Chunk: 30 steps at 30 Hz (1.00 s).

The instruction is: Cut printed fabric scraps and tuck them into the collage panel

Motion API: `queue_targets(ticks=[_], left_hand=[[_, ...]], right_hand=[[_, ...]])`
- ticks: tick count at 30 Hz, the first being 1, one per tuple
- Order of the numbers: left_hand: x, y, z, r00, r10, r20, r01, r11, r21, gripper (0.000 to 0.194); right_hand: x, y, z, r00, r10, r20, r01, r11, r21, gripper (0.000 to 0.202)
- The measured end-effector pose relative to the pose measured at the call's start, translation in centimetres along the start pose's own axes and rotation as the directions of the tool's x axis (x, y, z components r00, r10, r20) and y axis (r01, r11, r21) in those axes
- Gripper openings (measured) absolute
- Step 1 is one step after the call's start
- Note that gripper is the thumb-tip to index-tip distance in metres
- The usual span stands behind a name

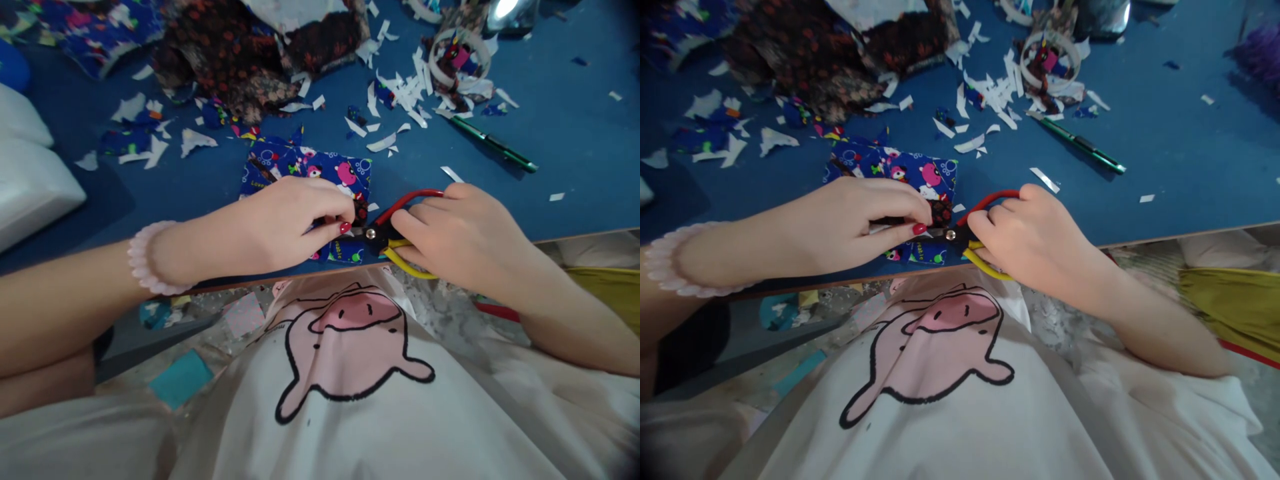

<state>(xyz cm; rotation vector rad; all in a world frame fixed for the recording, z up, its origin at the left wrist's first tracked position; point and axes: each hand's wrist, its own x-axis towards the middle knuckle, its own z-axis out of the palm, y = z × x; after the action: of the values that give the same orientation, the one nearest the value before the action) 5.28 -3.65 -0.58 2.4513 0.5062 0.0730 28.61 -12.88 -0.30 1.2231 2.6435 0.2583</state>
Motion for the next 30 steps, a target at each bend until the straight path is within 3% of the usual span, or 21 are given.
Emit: queue_targets(ticks=[8,14,21,24,26,30], left_hand=[[0.0,0.0,0.0,1.000,-0.007,0.003,0.007,1.000,0.004,0.025],[-0.1,0.1,0.1,1.000,-0.001,-0.003,0.001,1.000,0.013,0.026],[-0.1,-1.6,-0.7,1.000,0.006,0.002,-0.006,1.000,-0.011,0.026],[-0.2,-2.0,-1.3,0.996,0.081,0.024,-0.081,0.997,-0.006,0.030],[-0.6,-2.0,-1.4,0.984,0.178,0.003,-0.177,0.980,0.087,0.035],[-2.0,-1.9,-0.6,0.913,0.407,0.031,-0.392,0.852,0.347,0.049]], right_hand=[[0.4,-0.4,-0.3,1.000,0.003,0.009,-0.002,0.999,-0.044,0.022],[0.5,-0.4,-0.1,0.997,-0.051,-0.054,0.048,0.998,-0.048,0.018],[-1.0,-1.2,-0.1,0.985,-0.098,-0.145,0.100,0.995,0.005,0.018],[-2.8,-1.0,0.0,0.987,-0.039,-0.156,0.052,0.995,0.085,0.017],[-4.2,-0.6,0.3,0.987,0.026,-0.157,-0.008,0.994,0.113,0.017],[-6.4,0.2,1.0,0.977,0.158,-0.146,-0.142,0.983,0.117,0.016]])
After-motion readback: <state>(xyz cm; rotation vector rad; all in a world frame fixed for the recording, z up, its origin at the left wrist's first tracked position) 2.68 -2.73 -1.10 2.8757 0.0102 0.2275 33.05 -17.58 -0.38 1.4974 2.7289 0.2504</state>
